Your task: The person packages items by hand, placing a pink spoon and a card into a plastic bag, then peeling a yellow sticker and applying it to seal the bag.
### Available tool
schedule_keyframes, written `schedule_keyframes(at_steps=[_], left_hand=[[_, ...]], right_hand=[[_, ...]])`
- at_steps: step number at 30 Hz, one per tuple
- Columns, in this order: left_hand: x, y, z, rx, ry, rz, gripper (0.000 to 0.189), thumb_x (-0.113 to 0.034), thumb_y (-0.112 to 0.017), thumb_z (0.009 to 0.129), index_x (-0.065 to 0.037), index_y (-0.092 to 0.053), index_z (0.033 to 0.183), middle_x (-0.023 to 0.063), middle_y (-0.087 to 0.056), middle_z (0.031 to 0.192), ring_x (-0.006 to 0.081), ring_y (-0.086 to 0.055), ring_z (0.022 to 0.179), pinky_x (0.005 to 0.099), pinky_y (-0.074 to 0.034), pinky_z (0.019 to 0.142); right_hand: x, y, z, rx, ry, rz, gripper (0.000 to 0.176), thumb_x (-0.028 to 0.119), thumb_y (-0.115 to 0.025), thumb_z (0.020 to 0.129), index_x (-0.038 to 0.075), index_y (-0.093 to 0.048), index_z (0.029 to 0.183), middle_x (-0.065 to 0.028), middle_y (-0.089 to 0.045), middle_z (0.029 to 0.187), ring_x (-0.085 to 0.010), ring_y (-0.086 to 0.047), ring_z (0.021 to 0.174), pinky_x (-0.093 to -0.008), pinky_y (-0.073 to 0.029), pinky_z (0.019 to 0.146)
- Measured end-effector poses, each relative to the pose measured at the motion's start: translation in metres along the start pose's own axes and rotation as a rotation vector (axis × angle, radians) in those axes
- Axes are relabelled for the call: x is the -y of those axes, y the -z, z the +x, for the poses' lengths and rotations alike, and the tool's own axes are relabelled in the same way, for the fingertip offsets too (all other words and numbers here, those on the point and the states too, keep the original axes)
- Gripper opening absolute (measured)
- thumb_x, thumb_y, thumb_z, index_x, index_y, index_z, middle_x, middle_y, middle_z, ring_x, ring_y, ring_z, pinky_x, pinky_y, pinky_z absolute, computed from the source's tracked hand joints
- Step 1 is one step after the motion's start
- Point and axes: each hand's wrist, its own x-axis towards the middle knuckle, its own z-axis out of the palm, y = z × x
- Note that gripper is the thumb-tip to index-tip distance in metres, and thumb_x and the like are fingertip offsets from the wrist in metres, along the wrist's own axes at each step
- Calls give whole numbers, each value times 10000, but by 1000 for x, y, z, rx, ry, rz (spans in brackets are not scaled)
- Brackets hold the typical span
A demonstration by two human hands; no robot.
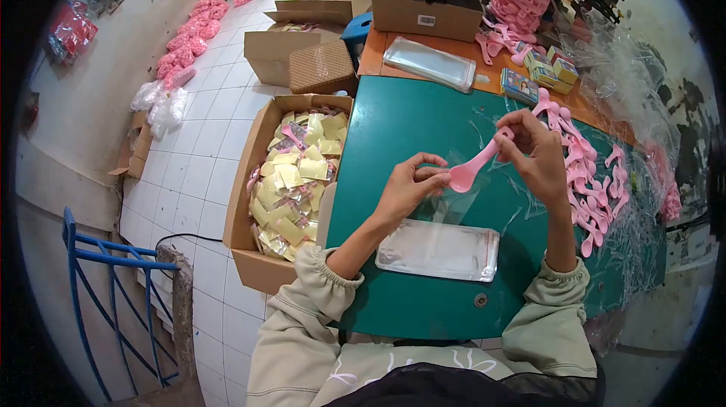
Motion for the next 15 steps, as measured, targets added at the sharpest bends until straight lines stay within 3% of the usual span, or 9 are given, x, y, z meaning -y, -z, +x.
schedule_keyframes(at_steps=[5,8,10,13,15], left_hand=[[-1,-3,-2,63,-54,-24,340,-210,-584,890,4,-505,1143,80,-635,1009,98,-597,875,228,-482,766],[1,1,0,73,8,263,345,-254,-516,928,19,-539,1138,79,-636,996,101,-597,866,239,-486,797],[2,2,-1,85,5,192,334,-253,-512,932,24,-578,1107,57,-645,919,96,-596,814,231,-488,726],[-4,4,1,67,-57,135,328,-252,-504,938,33,-610,1059,48,-649,864,85,-591,778,222,-487,680],[-11,4,1,63,-104,89,328,-251,-497,942,38,-616,1042,55,-648,855,75,-585,769,217,-483,672]], right_hand=[[1,-10,0,92,-62,60,154,46,-605,837,-2,-496,933,-40,-596,739,-84,-604,647,-210,-504,563],[0,-11,2,68,-44,89,165,41,-610,835,5,-474,920,-50,-599,738,-89,-607,648,-209,-506,565],[0,-11,1,13,-26,63,172,34,-615,831,7,-462,905,-58,-603,736,-92,-609,644,-206,-506,563],[-4,-11,1,-39,40,106,192,125,-625,852,2,-494,917,-61,-613,750,-118,-622,677,-238,-515,595],[-3,-8,-1,81,118,13,270,253,-600,868,0,-534,936,-99,-618,883,-154,-617,817,-296,-509,692]])
